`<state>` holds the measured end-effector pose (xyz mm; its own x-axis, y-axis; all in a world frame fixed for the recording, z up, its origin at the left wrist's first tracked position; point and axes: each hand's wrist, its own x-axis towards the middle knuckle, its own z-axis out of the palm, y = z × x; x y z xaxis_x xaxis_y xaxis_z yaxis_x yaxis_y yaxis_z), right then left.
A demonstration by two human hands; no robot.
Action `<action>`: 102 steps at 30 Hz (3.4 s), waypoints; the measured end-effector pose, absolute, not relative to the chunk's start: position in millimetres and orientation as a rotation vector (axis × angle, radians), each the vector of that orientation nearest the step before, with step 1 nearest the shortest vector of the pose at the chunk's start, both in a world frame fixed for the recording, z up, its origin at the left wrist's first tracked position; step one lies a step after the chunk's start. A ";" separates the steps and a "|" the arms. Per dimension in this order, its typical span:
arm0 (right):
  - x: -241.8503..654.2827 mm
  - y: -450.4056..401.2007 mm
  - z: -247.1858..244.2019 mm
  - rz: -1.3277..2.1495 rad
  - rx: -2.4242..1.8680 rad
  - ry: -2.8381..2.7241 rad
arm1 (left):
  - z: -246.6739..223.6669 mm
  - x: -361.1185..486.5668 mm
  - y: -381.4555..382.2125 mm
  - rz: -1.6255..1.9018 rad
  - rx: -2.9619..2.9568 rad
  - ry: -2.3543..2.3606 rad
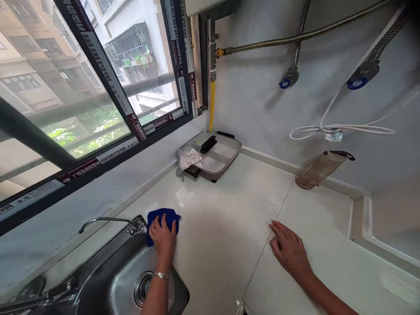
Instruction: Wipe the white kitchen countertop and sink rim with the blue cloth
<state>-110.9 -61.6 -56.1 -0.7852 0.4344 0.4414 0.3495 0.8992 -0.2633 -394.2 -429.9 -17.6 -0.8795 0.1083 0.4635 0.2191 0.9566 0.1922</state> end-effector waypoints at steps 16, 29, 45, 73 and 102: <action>-111.4 -64.3 -49.5 0.243 -0.585 -2.613 | -6.5 -546.6 -329.3 -0.361 -0.207 -2.741; -113.4 -62.6 -46.1 0.244 -0.608 -2.620 | -13.3 -473.9 -213.4 -0.578 -0.870 -2.660; -120.7 -62.8 -47.3 0.283 -0.583 -2.505 | -28.5 -215.1 -217.1 -0.927 -1.460 -2.415; -148.0 -112.3 -38.2 0.785 -0.724 -2.468 | -3.7 -285.0 -305.5 -0.970 -1.234 -2.673; -130.1 -97.0 132.0 1.599 -0.259 -2.486 | 166.7 -295.0 -293.7 -1.760 -1.500 -2.581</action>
